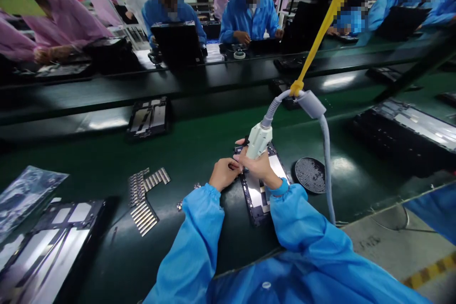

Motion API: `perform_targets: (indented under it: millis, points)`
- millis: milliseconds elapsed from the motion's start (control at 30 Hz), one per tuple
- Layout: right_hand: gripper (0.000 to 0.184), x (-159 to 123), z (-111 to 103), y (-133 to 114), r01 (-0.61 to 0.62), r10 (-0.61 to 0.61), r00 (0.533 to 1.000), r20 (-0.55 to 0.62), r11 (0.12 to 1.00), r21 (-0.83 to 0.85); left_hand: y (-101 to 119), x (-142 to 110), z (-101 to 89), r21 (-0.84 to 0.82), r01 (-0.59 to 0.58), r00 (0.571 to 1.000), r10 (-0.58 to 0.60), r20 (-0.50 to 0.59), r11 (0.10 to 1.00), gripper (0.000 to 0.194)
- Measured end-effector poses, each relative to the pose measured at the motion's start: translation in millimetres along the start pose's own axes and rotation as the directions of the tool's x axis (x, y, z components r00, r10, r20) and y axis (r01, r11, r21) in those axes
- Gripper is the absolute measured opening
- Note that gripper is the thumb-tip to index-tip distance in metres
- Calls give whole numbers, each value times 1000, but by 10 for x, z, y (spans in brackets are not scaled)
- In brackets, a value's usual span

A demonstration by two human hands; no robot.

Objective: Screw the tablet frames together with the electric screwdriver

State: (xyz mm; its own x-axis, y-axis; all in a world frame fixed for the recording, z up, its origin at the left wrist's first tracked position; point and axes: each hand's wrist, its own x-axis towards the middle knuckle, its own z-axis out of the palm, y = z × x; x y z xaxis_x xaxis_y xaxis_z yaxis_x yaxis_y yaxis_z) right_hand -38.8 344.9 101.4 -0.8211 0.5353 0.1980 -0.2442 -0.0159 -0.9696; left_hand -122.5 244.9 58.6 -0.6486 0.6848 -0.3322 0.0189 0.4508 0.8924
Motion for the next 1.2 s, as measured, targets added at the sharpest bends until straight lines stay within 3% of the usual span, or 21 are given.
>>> perform_targets:
  millis: [200, 500, 667, 933, 1067, 1200]
  points:
    - [23, 35, 23, 175, 4, -2, 1000, 27, 998, -68, 16, 49, -26, -98, 113, 993, -108, 55, 989, 23]
    - [35, 41, 55, 213, 7, -6, 1000, 15, 998, -70, 8, 73, -40, -137, 146, 987, -134, 90, 980, 18]
    - [31, 16, 63, 191, -6, 9, 999, 39, 997, -80, 37, 67, -40, -133, 149, 987, -140, 75, 980, 11]
    - [36, -51, 98, 234, -69, 74, 996, 52, 993, -91, 53, 57, -35, -111, 122, 992, -118, 42, 986, 10]
    - [35, -37, 84, 220, -30, 31, 999, 20, 998, -64, -1, 69, -22, -124, 80, 997, -77, 30, 989, 13]
    - [33, -25, 51, 121, 54, -55, 997, -58, 998, -20, -105, -33, -3, -144, -37, 999, 36, -11, 989, 13]
